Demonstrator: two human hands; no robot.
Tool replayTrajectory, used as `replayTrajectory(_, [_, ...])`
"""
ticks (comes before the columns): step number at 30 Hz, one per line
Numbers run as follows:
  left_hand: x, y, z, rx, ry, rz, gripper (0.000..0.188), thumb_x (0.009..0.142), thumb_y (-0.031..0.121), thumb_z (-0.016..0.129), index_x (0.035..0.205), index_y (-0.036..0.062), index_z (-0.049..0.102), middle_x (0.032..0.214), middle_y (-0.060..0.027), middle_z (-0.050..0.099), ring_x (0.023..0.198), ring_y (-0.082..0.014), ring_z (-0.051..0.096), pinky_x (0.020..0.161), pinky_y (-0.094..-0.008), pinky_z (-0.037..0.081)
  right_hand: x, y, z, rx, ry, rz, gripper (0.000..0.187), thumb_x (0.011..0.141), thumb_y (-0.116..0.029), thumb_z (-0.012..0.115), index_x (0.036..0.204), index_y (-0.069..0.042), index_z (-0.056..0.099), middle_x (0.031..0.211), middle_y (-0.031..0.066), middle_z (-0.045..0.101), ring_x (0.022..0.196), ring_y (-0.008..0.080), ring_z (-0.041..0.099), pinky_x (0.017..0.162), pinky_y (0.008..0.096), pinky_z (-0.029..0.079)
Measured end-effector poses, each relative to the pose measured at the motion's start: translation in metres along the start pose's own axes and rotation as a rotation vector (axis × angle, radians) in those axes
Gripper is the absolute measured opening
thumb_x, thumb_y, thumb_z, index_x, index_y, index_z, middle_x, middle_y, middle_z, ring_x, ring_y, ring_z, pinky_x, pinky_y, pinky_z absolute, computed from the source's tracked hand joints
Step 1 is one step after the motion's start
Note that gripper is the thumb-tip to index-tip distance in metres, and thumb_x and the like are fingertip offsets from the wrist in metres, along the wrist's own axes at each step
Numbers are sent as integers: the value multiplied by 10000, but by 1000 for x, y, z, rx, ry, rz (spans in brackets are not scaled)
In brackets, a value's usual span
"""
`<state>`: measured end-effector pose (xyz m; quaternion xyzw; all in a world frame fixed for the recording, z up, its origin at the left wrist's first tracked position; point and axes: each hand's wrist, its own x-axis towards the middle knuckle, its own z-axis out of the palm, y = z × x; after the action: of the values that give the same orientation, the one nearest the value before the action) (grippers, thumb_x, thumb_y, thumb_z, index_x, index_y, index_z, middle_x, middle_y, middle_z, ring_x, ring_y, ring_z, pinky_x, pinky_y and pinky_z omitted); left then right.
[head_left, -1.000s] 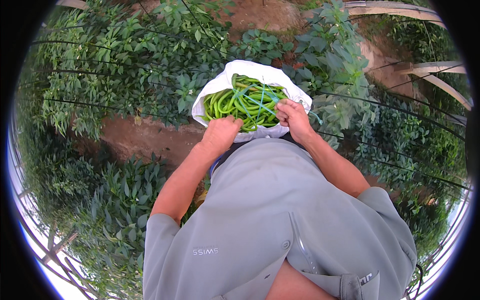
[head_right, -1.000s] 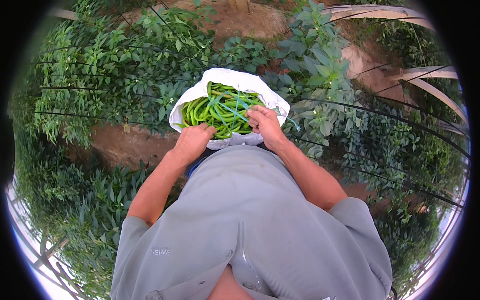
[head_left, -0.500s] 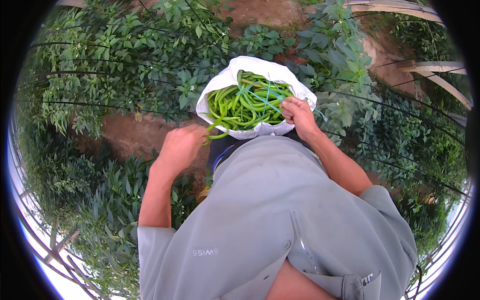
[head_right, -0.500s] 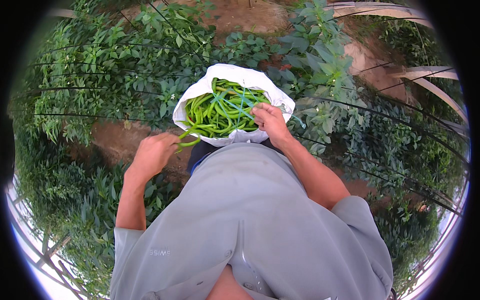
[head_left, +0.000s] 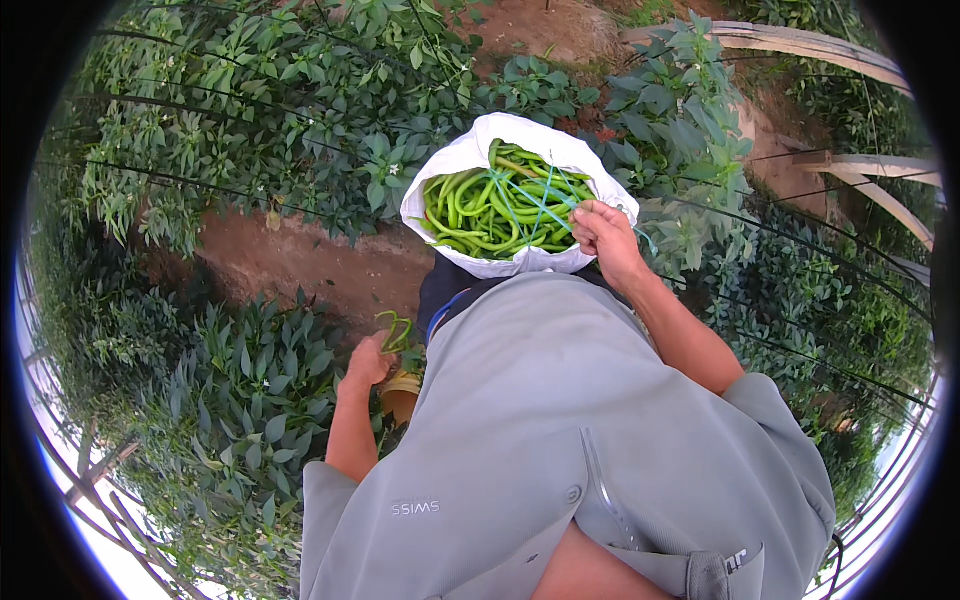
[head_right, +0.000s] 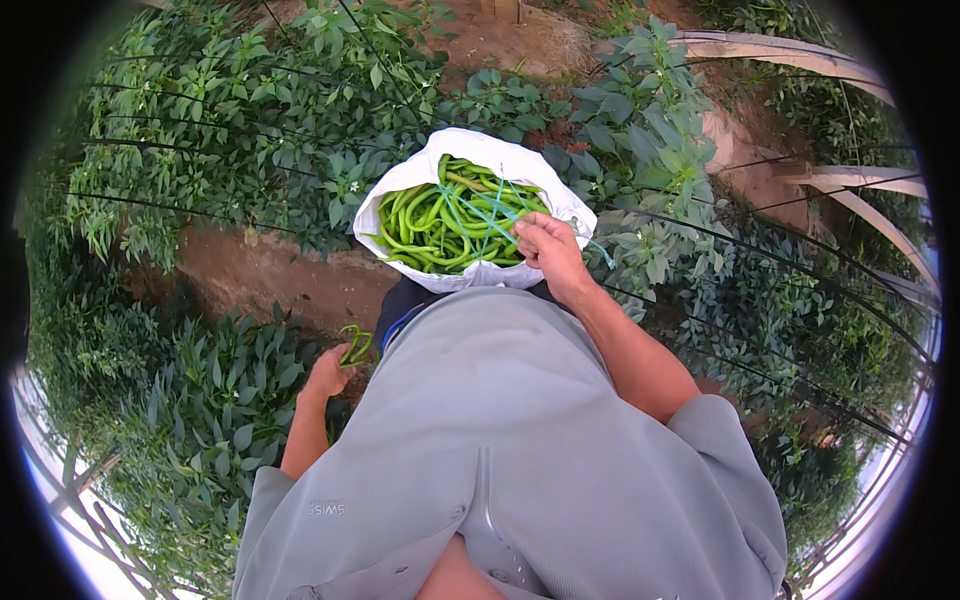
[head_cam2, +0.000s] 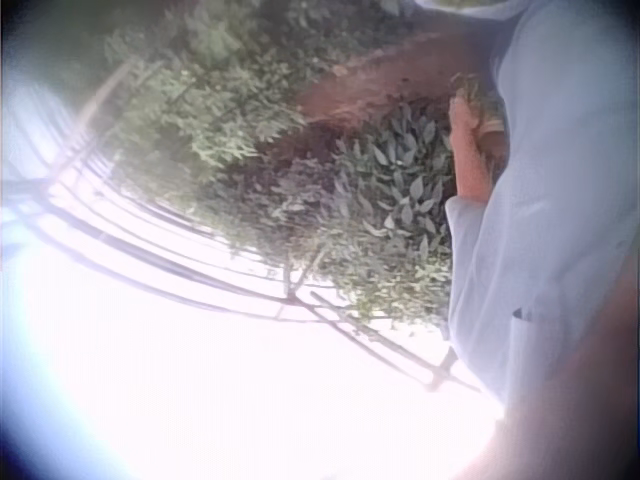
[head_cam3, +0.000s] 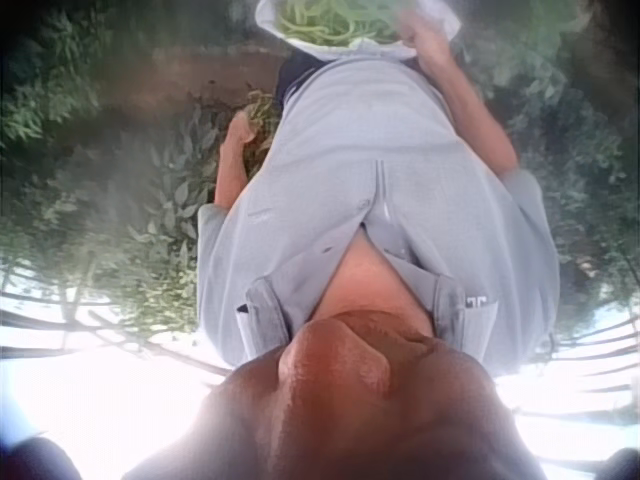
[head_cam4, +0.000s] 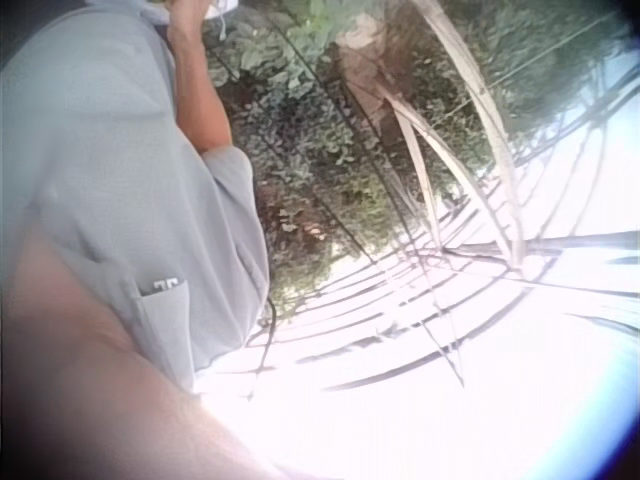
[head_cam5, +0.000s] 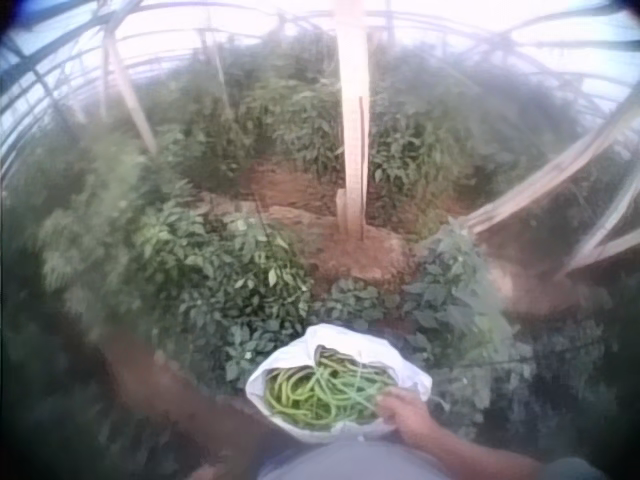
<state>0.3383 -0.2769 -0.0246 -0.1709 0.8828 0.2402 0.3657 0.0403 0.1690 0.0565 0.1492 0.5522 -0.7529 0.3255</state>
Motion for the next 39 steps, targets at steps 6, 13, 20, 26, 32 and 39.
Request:
replayTrajectory(6, [19, 140, -61, -170, 492, 192, 373, 963, 179, 769, 1317, 72, 725, 1323, -156, 726, 1193, -409, 692, 1004, -479, 566, 0, 1, -6, -30, 13, 7, 145, 1069, -169, 641, 981, -54, 649, 721, -86, 418, 627, 40, 350, 561, 242, 252])
replayTrajectory(13, [74, 223, -88, 61, 646, 532, 219, 942, 144, 757, 1152, 84, 781, 1188, -69, 750, 1049, -317, 733, 864, -436, 612, 0, -1, -3, -46, 2, 21, 159, 1080, -177, 635, 958, -74, 626, 720, -78, 410, 633, 53, 360, 564, 247, 271])
replayTrajectory(20, [117, 243, -69, 354, 517, 632, 101, 938, 135, 733, 1021, 88, 765, 1025, -74, 699, 953, -303, 720, 778, -445, 607, -1, 0, -3, -14, -4, 0, 158, 1080, -175, 636, 961, -71, 629, 725, -74, 423, 638, 51, 369, 562, 241, 271])
replayTrajectory(26, [121, 262, -59, 90, 642, 666, 106, 954, 178, 750, 998, 85, 771, 990, -86, 721, 933, -311, 726, 772, -437, 599, -2, 0, -4, -6, 11, 15, 148, 1080, -172, 634, 976, -66, 636, 730, -75, 425, 640, 50, 374, 563, 239, 277])
replayTrajectory(32, [113, 246, -88, -46, 679, 358, 285, 937, 320, 811, 1050, 61, 776, 1037, -99, 758, 935, -354, 736, 813, -484, 588, 2, 1, -7, 3, 9, 15, 152, 1075, -176, 638, 966, -71, 630, 725, -78, 417, 636, 50, 367, 563, 240, 269])
replayTrajectory(39, [134, 250, -110, -305, 248, 96, 257, 929, 232, 817, 1008, -12, 816, 892, -115, 793, 779, -273, 731, 742, -425, 572, 4, -1, -7, -3, 14, 15, 151, 1074, -177, 638, 969, -69, 630, 720, -82, 414, 629, 47, 364, 565, 244, 268])
